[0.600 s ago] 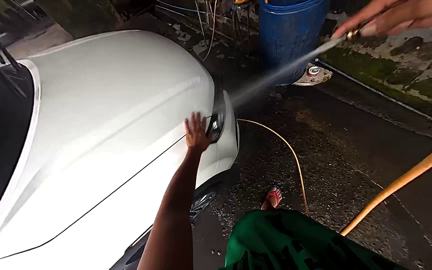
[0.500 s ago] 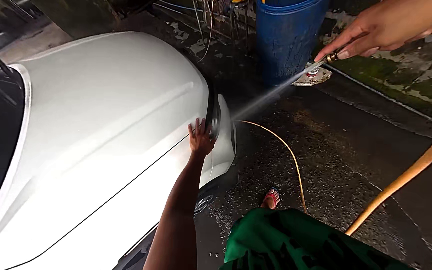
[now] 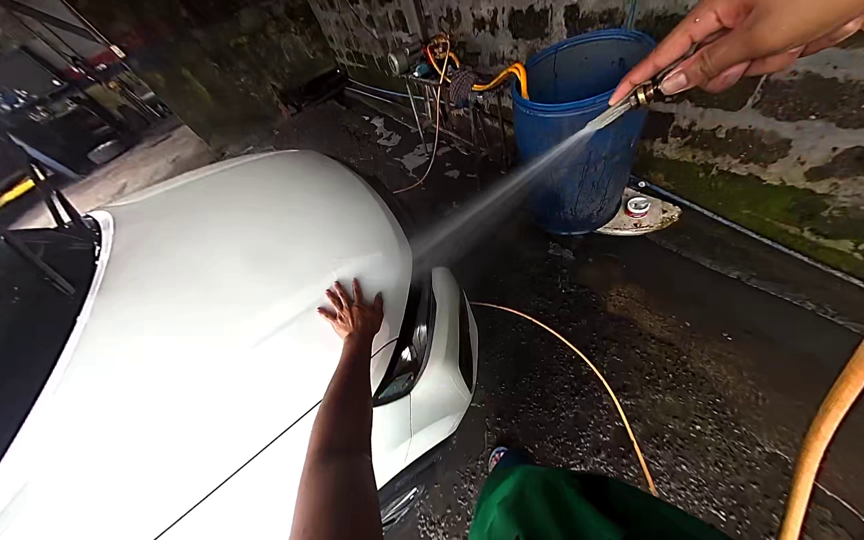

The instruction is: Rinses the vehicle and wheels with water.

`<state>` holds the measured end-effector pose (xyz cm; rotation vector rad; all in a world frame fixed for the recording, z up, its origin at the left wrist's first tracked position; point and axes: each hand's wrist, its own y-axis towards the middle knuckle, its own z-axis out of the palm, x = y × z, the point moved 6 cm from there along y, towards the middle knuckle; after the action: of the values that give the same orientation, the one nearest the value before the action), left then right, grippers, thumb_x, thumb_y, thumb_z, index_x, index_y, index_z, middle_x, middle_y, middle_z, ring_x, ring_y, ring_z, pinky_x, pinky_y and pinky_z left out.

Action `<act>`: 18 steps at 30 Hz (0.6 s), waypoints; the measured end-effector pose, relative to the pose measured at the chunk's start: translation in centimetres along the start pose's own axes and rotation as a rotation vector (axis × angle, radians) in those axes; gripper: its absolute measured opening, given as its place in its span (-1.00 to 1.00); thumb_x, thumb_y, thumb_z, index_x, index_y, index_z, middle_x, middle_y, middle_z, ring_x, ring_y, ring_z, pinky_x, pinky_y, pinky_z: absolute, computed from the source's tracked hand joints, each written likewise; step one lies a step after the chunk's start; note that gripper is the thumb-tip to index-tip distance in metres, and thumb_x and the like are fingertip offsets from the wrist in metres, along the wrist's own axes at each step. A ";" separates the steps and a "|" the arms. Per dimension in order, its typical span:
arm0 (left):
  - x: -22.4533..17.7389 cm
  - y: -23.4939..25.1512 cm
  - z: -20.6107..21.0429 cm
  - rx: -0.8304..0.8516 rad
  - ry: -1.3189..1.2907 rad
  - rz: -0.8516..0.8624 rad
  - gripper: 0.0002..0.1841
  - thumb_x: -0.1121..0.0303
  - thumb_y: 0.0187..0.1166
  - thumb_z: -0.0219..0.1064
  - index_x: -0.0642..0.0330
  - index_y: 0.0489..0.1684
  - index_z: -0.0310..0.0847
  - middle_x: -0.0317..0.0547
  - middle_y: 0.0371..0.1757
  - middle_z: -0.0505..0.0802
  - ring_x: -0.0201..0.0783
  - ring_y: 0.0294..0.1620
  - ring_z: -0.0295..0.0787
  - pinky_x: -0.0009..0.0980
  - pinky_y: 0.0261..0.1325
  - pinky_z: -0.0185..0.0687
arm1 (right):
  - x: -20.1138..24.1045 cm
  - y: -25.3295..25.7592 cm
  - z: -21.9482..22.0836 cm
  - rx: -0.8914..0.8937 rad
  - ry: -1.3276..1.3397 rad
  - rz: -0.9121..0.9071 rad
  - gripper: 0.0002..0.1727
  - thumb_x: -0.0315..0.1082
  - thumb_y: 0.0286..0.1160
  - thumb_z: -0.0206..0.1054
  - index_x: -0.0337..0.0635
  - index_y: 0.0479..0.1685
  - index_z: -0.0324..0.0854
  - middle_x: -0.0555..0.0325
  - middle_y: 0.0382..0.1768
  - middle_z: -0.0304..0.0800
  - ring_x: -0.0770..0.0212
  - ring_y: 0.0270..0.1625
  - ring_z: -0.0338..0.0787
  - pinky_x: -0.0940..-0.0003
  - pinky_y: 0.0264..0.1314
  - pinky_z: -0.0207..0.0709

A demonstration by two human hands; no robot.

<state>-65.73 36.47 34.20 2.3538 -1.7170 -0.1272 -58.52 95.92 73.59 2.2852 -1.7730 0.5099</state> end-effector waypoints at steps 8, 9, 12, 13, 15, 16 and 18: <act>-5.2 10.7 1.9 0.043 -0.021 -0.097 0.08 -0.65 0.33 -0.19 -0.24 0.91 0.03 0.22 0.93 -0.05 0.34 0.93 -0.38 0.54 0.72 -0.56 | -2.2 10.8 -4.0 0.342 -0.011 -0.265 -0.57 0.01 0.84 0.05 0.69 0.58 0.50 0.40 -0.61 0.43 0.60 -0.84 0.16 0.73 -0.86 -0.04; -6.2 12.4 2.6 0.046 -0.026 -0.087 0.08 -0.65 0.31 -0.15 -0.25 0.91 0.04 0.21 0.93 -0.06 0.34 0.93 -0.39 0.54 0.72 -0.57 | -2.3 12.1 -3.9 0.326 -0.031 -0.249 -0.58 -0.01 0.85 0.05 0.68 0.56 0.52 0.39 -0.60 0.47 0.58 -0.82 0.17 0.70 -0.84 -0.01; -9.2 17.6 4.4 0.043 -0.029 -0.056 0.08 -0.65 0.29 -0.08 -0.25 0.89 0.09 0.26 0.92 -0.05 0.37 0.92 -0.37 0.56 0.71 -0.56 | -2.5 16.8 -3.8 0.055 -0.058 -0.093 -0.56 -0.26 0.84 0.07 0.41 0.51 0.65 0.21 -0.68 0.40 0.34 -0.76 0.07 0.40 -0.67 -0.06; -10.2 19.0 4.9 0.061 -0.038 -0.055 0.07 -0.63 0.29 -0.03 -0.26 0.89 0.08 0.25 0.93 -0.07 0.36 0.92 -0.39 0.55 0.72 -0.59 | -2.7 19.1 -4.2 0.038 -0.073 -0.077 -0.55 -0.27 0.85 0.06 0.39 0.53 0.63 0.20 -0.68 0.39 0.34 -0.77 0.07 0.41 -0.69 -0.06; -12.4 21.6 5.7 0.106 -0.046 -0.044 0.06 -0.55 0.31 0.07 -0.26 0.92 0.01 0.25 0.93 -0.13 0.36 0.92 -0.46 0.54 0.72 -0.65 | -3.2 23.6 -5.3 0.062 -0.060 -0.041 -0.56 -0.30 0.86 0.03 0.31 0.55 0.62 0.18 -0.66 0.37 0.34 -0.76 0.06 0.43 -0.70 -0.07; -13.5 22.7 6.2 0.118 -0.045 -0.039 0.06 -0.51 0.32 0.11 -0.22 0.92 0.00 0.26 0.93 -0.15 0.37 0.92 -0.48 0.54 0.71 -0.66 | -3.5 25.7 -5.7 0.091 -0.051 -0.030 -0.56 -0.30 0.86 0.03 0.28 0.56 0.61 0.18 -0.66 0.38 0.35 -0.77 0.06 0.44 -0.71 -0.07; -15.2 24.2 7.4 0.128 -0.035 -0.040 0.07 -0.46 0.36 0.14 -0.11 0.93 -0.02 0.27 0.93 -0.17 0.39 0.91 -0.51 0.55 0.71 -0.69 | -4.3 29.4 -5.1 0.173 -0.048 -0.031 -0.55 -0.32 0.85 0.04 0.26 0.59 0.59 0.19 -0.67 0.36 0.36 -0.78 0.07 0.46 -0.72 -0.06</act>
<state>-94.39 42.93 31.66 2.4925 -1.7432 -0.0673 -88.59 94.02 75.16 2.4562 -1.7759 0.6306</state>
